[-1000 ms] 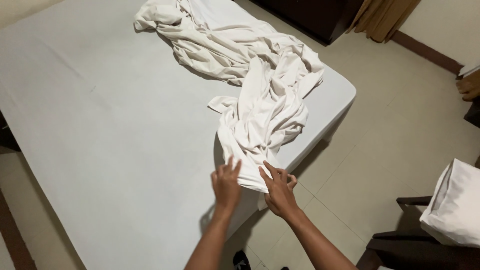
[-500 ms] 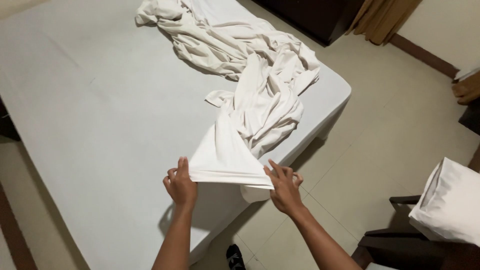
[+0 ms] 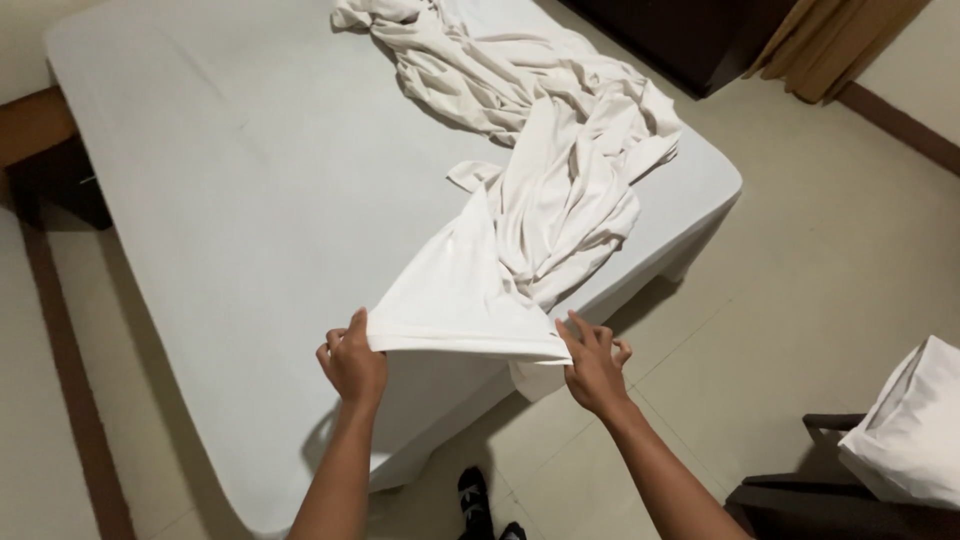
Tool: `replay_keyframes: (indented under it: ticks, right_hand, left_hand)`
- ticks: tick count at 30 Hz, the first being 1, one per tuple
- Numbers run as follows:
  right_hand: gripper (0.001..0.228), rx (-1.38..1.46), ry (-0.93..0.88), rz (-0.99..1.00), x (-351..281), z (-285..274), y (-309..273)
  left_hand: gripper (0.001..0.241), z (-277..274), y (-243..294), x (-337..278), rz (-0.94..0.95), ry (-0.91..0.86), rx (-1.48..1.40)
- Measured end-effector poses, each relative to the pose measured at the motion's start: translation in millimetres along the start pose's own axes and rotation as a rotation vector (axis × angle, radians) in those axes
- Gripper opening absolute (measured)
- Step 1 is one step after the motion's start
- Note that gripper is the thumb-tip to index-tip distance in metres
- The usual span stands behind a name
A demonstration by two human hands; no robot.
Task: The person folds a white bed sheet on a mattress. They begin by gathering the crumpled sheet, then proceed to smooth and fold it into a more compact shape using both hands.
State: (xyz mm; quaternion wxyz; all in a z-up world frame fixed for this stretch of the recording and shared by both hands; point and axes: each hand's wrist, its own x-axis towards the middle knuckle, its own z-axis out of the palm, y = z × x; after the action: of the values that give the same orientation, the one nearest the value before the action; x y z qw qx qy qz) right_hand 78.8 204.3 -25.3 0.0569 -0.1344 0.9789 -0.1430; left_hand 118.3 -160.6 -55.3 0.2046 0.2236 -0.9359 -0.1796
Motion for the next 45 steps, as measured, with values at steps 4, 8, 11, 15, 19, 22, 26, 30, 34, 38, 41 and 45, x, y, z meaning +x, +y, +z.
replay_keyframes:
  ticks: [4, 8, 11, 15, 19, 22, 26, 30, 34, 38, 41, 45]
  right_hand:
    - [0.078, 0.042, 0.028, -0.01, 4, 7, -7]
    - [0.067, 0.03, -0.036, -0.045, 5, 17, -22]
    - [0.077, 0.017, -0.116, -0.096, 6, 5, -57]
    - [0.117, 0.034, -0.187, -0.128, -1, -21, -116]
    - [0.122, 0.076, -0.176, -0.158, -4, -12, -144]
    - [0.098, 0.107, -0.065, -0.247, -2, 16, -142]
    - [0.081, 0.223, 0.088, -0.313, -12, 22, -144]
    - [0.082, 0.252, 0.144, -0.345, -24, 29, -155]
    - [0.094, 0.26, 0.127, -0.337, -40, 27, -172]
    - [0.098, 0.21, 0.151, -0.32, -53, 36, -184]
    - [0.098, 0.198, 0.132, -0.281, -50, 41, -194]
    - [0.096, 0.112, 0.119, -0.203, -45, 57, -197]
  left_hand:
    - [0.052, -6, 2, -9, 0.001, 0.003, -0.017]
    - [0.048, -3, 15, -21, 0.076, 0.017, -0.056]
    - [0.044, -1, 32, -28, 0.142, 0.027, -0.097]
    - [0.045, -25, 72, -40, 0.309, 0.032, -0.159]
    - [0.055, -48, 99, -53, 0.348, -0.021, -0.205]
    - [0.059, -37, 96, -58, 0.361, -0.031, -0.242]
    - [0.045, -25, 83, -57, 0.344, -0.016, -0.245]
    - [0.036, -28, 68, -52, 0.257, -0.029, -0.213]
    - [0.033, 19, 6, -35, 0.144, -0.009, -0.192]
    - [0.042, -2, -45, -17, 0.058, -0.002, -0.099]
    - [0.045, -27, -78, 1, 0.072, -0.025, -0.053]
    - [0.046, -47, -121, 20, 0.068, -0.016, -0.007]
